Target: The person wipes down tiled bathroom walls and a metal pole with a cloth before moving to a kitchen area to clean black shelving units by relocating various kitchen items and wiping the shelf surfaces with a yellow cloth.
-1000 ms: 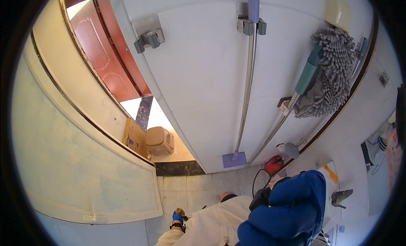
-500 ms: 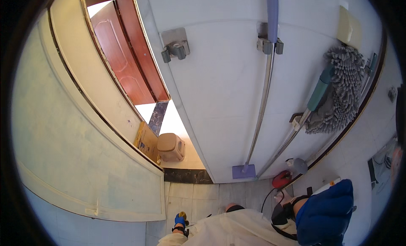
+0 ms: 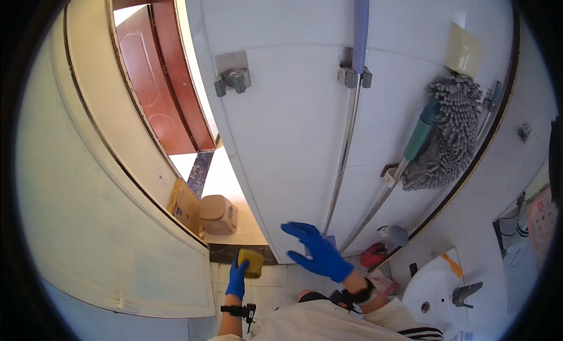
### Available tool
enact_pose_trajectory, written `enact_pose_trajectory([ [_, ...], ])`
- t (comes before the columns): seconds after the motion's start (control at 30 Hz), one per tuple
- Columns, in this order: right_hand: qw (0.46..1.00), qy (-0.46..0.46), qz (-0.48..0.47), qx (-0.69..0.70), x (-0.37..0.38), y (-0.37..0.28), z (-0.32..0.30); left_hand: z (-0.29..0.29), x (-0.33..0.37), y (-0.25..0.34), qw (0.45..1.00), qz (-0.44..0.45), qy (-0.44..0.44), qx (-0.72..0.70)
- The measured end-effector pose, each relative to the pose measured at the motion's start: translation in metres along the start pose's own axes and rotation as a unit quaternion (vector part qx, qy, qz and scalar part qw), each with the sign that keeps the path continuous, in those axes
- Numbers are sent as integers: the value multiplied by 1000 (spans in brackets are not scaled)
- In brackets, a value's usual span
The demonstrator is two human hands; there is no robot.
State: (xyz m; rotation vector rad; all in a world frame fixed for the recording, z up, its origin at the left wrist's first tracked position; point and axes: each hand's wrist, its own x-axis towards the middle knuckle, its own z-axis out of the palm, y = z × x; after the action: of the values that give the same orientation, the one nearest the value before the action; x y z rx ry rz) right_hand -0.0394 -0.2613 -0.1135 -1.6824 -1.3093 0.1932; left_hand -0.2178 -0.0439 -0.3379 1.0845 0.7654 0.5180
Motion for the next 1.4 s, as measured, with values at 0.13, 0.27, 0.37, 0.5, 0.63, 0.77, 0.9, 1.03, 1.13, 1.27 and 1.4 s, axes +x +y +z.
enact_pose_trajectory([
  [0.13, 981, -31, -113, -154, 13, 25, 40, 106, -30, 112, 980, -37, -168, -99],
  [0.27, 967, -3, -168, -190, 34, 20, 16, 137, -34, 162, 972, -11, -223, -68],
  [0.37, 967, 73, -166, -178, 51, -4, -8, 149, -37, 206, 947, 177, -230, 136],
  [0.5, 907, 273, -192, -255, 94, -41, -40, 136, 21, 243, 907, 415, -5, 77],
  [0.63, 839, 368, -250, -313, 151, -65, -80, 175, 35, 252, 913, 372, -9, 165],
  [0.77, 837, 338, -182, -391, 182, -8, -52, 175, 62, 221, 871, 449, 64, 187],
  [0.9, 851, 197, -159, -460, 133, 96, 17, 174, 53, 226, 888, 434, 27, 148],
  [1.03, 881, 148, -147, -424, 103, 143, 46, 147, 41, 231, 846, 468, 47, 250],
  [1.13, 868, 265, -135, -398, 136, 102, 31, 103, 27, 207, 883, 411, 95, 208],
  [1.27, 797, 397, -147, -431, 185, 47, -30, 74, 2, 142, 874, 391, 143, 252],
  [1.4, 755, 452, -225, -419, 191, 41, -44, 30, -20, 90, 896, 287, 185, 283],
])
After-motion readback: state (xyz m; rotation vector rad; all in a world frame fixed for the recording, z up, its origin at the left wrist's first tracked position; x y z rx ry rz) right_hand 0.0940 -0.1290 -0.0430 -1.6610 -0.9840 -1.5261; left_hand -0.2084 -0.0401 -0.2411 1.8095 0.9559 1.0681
